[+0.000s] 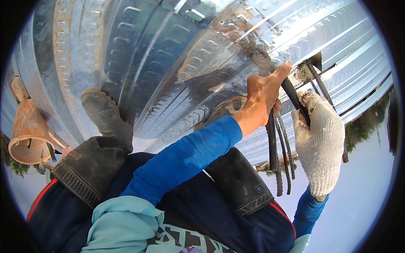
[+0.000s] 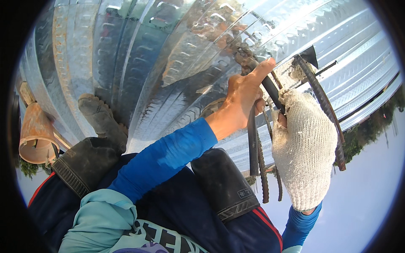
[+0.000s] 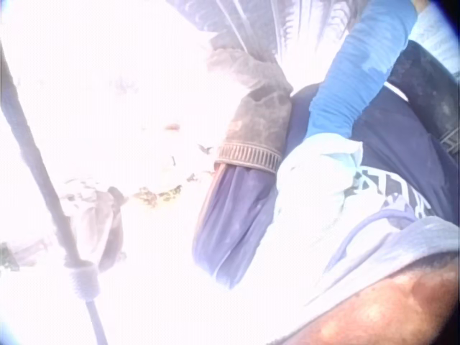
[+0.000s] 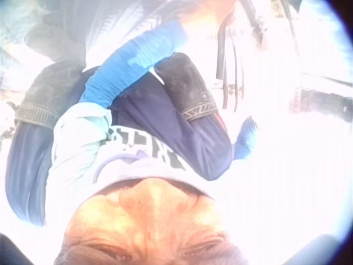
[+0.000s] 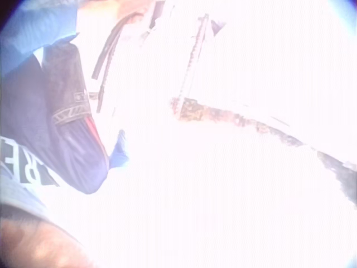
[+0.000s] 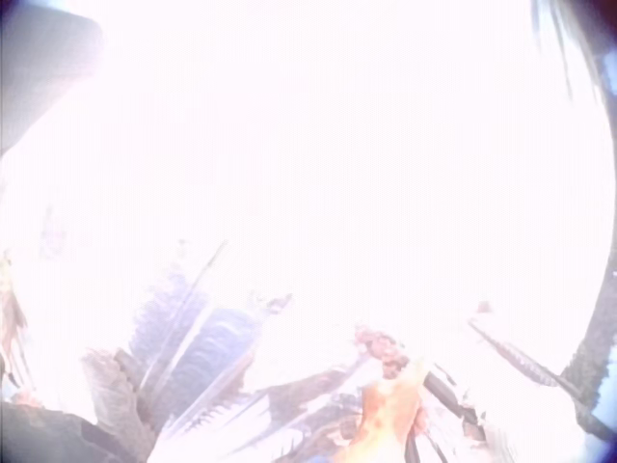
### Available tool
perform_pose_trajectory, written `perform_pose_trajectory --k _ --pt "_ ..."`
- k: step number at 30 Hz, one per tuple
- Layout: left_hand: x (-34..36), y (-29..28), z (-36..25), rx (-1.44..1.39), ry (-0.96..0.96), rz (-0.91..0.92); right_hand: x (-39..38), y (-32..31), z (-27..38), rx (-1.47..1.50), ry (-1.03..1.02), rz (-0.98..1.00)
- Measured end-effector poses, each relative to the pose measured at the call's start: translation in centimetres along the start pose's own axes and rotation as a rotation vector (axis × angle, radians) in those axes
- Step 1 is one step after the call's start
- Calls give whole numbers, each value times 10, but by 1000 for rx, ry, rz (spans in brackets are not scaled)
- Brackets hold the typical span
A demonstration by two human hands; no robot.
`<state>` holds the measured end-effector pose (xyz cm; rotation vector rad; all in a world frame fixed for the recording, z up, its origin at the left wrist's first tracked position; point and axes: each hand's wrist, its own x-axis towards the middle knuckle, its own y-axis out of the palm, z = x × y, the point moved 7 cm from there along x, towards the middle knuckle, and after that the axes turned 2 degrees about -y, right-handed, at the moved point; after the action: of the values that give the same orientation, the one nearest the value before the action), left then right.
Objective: The person hammers metal fasteners into the seams of a corrugated metal roof using a hammer. They retrieve fasteners from a bucket and walk along the roof to reach different sections while working.
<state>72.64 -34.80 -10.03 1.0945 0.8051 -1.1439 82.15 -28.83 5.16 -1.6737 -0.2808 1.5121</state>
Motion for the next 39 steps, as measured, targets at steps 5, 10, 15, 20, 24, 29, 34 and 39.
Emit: perform_pose_trajectory --k 5,10,15,20,24,29,34,39 --pt "6 6 5 -45 52 -19 14 6 -38 145 130 113" --pt "1 6 2 -64 44 -68 2 7 -9 78 69 59" --pt "5 7 8 -154 79 -16 -7 14 -2 110 85 44" --pt "7 8 9 -139 71 -34 -5 14 -7 173 88 9" --pt "8 12 8 -209 151 -60 -9 19 -16 136 154 0" --pt "-1 1 12 -138 119 27 -16 11 -6 121 55 32" --pt "-16 -1 -2 78 254 92 -24 -14 -19 81 31 -17" --pt "-59 23 -42 96 480 276 -46 -56 -7 87 62 -198"
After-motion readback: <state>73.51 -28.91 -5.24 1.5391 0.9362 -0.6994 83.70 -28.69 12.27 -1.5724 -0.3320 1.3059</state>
